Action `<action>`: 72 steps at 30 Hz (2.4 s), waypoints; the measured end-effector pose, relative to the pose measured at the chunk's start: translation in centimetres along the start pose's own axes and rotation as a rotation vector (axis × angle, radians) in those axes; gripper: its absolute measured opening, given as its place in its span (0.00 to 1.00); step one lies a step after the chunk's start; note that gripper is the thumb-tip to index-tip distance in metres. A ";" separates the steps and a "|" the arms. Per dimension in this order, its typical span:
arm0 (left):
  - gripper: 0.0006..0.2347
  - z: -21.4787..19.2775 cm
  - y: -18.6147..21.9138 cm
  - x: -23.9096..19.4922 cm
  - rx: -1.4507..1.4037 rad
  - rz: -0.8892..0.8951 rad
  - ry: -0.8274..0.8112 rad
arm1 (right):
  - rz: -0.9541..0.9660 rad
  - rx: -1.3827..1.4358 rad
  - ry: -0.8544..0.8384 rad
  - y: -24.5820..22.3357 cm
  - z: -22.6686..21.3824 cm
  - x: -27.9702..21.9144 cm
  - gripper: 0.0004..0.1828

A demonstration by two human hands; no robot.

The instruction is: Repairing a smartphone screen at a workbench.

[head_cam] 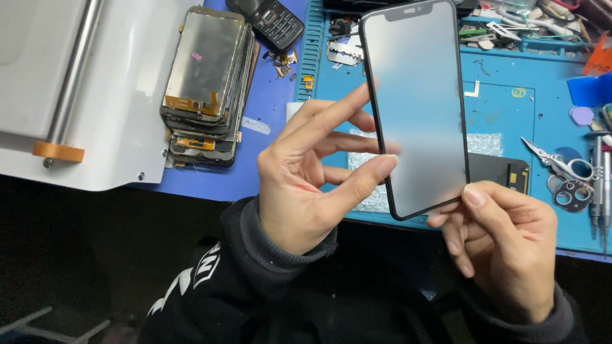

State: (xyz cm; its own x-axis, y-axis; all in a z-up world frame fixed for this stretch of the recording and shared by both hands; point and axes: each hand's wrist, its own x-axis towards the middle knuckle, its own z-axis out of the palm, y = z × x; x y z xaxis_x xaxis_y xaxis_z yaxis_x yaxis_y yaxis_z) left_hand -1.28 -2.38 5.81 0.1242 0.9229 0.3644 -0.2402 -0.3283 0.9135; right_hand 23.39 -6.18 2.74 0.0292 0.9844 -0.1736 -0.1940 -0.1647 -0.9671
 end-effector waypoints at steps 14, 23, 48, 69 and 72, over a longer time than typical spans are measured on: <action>0.21 -0.7 -1.0 0.7 -0.064 -0.040 -0.026 | 0.003 -0.065 0.051 0.1 0.4 0.4 0.16; 0.22 -0.7 -0.2 1.3 -0.060 -0.096 -0.037 | -0.030 -0.082 0.056 -0.6 0.8 -0.1 0.15; 0.23 -2.0 -1.8 1.6 -0.226 -0.194 -0.083 | -0.066 -0.137 0.050 -1.2 1.6 -0.3 0.15; 0.25 -1.9 -1.1 1.2 -0.254 -0.179 -0.117 | -0.046 -0.140 0.062 -0.9 1.5 -0.5 0.14; 0.25 -1.7 0.0 1.7 -0.157 -0.224 -0.110 | -0.061 -0.162 0.037 -0.6 1.3 -0.5 0.14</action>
State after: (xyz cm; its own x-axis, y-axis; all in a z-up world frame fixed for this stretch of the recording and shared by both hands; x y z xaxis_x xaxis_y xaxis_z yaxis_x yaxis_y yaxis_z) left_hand -2.75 -0.51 6.14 0.2924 0.9388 0.1821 -0.3396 -0.0760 0.9375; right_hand 22.20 -6.47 3.69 0.0731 0.9903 -0.1178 -0.0304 -0.1159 -0.9928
